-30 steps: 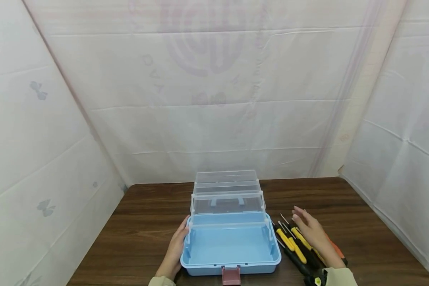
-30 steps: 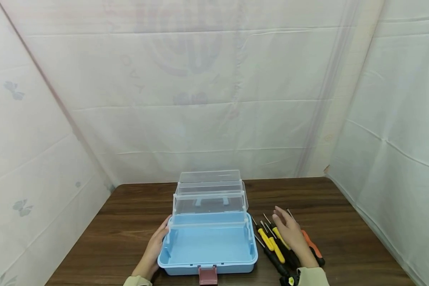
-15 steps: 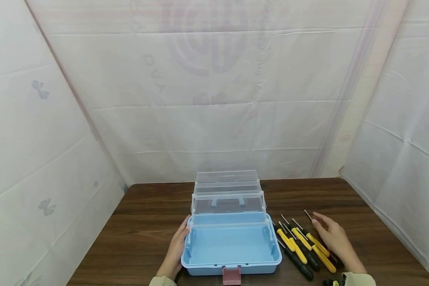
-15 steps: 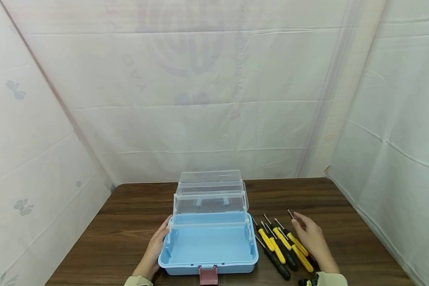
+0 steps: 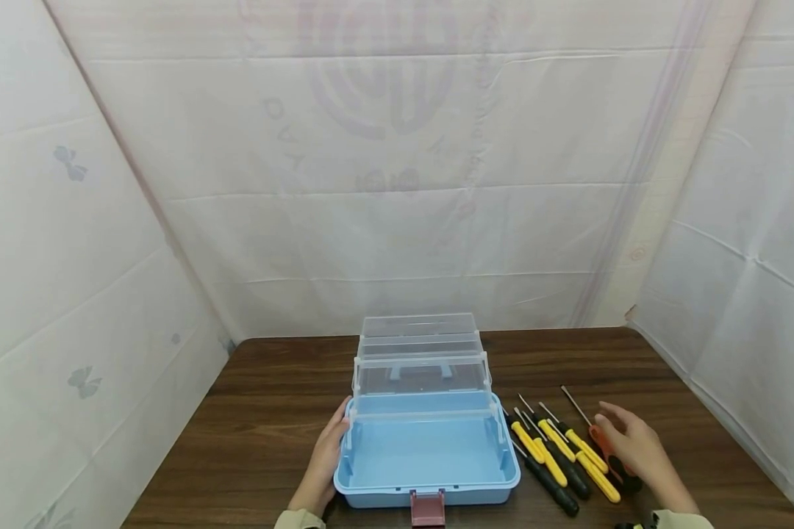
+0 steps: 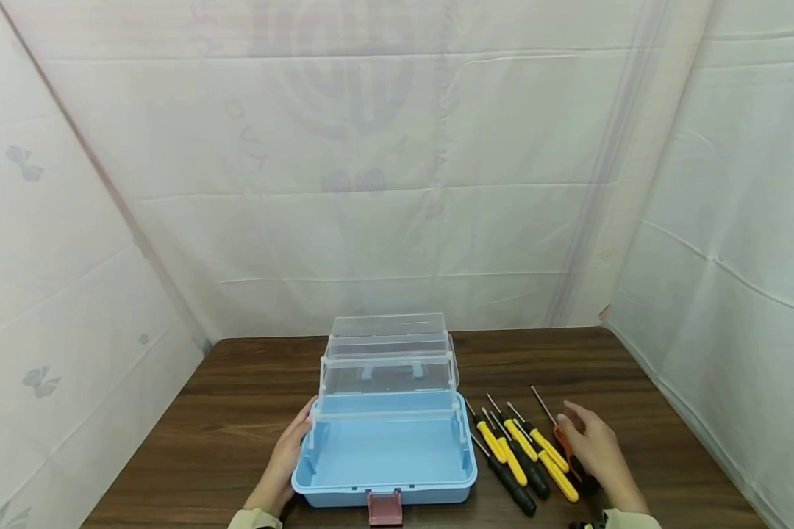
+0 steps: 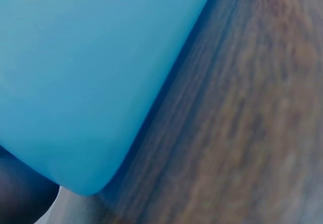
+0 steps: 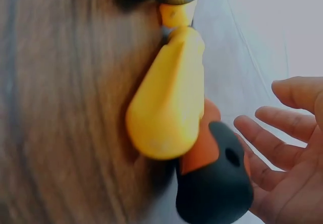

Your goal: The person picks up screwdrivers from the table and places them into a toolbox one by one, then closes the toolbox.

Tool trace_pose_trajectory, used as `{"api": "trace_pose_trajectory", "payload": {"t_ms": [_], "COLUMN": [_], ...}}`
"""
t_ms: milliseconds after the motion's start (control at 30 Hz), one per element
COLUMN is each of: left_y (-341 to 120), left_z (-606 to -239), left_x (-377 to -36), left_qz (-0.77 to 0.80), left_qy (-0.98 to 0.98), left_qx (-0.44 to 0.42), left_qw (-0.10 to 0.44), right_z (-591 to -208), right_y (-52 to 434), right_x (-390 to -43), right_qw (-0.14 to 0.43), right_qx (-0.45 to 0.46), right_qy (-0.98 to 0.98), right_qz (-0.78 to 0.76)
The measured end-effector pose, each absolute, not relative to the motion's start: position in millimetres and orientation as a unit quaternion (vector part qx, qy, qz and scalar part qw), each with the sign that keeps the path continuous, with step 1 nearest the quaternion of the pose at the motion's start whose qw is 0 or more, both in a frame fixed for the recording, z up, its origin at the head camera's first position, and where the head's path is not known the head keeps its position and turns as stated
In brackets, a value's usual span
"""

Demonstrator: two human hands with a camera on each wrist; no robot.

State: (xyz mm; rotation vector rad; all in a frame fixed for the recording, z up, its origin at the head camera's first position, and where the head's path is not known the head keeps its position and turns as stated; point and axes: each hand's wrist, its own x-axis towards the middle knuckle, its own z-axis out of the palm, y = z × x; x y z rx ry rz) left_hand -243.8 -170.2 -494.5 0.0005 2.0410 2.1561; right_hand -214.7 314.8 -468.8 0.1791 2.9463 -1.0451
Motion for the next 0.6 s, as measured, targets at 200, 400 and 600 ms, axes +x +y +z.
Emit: {"api": "trace_pose_trajectory", "payload": {"t_ms": [200,400,600], "left_y": [-170.9,-170.0,-170.2], "left_z": [-495.0,-494.7,-495.4], "left_x": [-242.9,-243.7,-244.8], "left_qz": [0.722,0.726,0.728], "left_qy": [0.686,0.682,0.680], "left_qx": [-0.001,0.002,0.006], "left_qw": [0.087,0.088,0.087], "right_z": [-473.8,-478.5,-481.1], "right_y": [320.2,324.7,327.7], "right_x": [-212.0,-210.4,-211.4], "right_qw": [0.013,0.032,0.052], "right_qx": [0.056,0.054,0.058], "right_qy": [0.942,0.944,0.947], "right_qz": [-0.331,-0.324,-0.313]}}
